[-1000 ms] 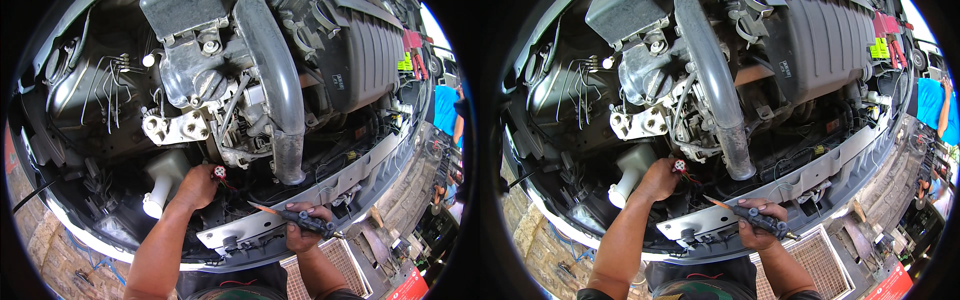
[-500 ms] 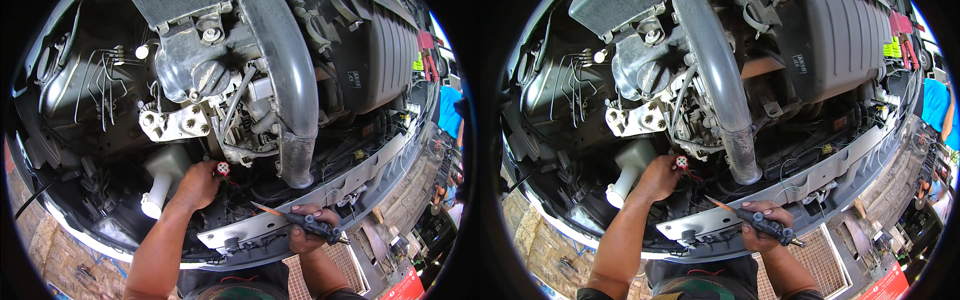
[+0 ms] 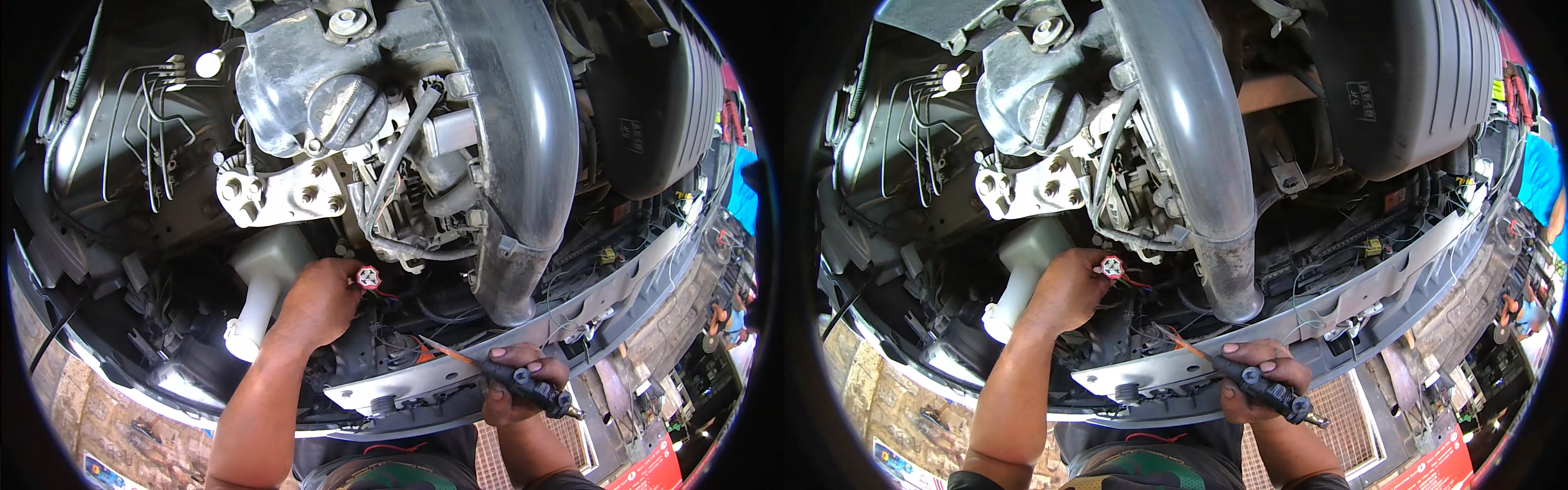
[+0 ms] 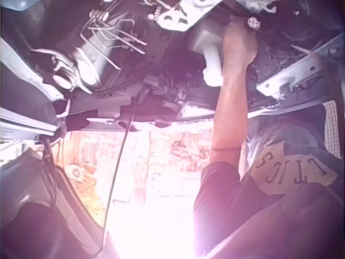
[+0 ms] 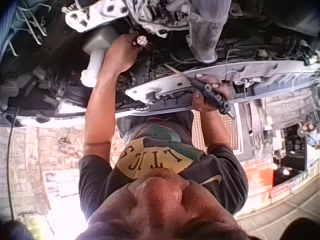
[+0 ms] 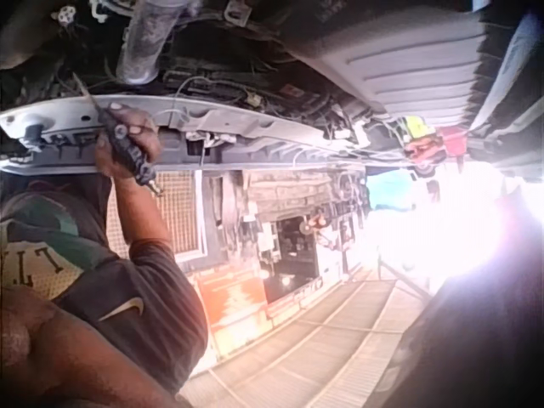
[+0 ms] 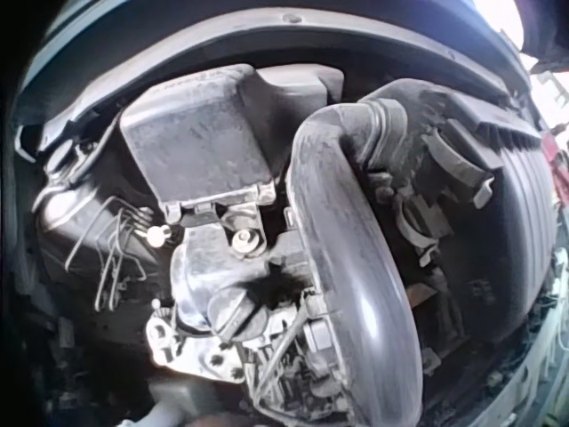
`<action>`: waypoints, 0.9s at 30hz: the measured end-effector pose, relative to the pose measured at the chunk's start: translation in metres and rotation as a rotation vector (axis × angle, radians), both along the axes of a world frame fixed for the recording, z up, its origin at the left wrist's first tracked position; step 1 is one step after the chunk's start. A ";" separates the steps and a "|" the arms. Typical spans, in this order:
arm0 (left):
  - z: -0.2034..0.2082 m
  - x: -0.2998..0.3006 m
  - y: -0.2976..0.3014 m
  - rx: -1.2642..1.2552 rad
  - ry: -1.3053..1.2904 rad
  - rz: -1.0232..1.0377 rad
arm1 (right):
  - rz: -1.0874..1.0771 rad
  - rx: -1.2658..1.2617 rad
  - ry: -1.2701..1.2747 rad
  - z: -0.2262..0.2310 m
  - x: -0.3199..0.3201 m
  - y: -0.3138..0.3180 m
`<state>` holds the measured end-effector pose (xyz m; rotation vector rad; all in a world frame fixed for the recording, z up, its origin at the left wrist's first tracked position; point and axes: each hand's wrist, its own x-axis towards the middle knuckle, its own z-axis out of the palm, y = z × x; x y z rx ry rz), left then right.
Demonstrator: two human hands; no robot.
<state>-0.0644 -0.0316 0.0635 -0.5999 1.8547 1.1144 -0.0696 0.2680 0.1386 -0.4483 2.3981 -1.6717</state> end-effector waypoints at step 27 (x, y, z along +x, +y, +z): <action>-0.003 0.000 0.004 0.074 -0.072 0.154 | 0.017 -0.077 -0.013 0.000 0.000 0.006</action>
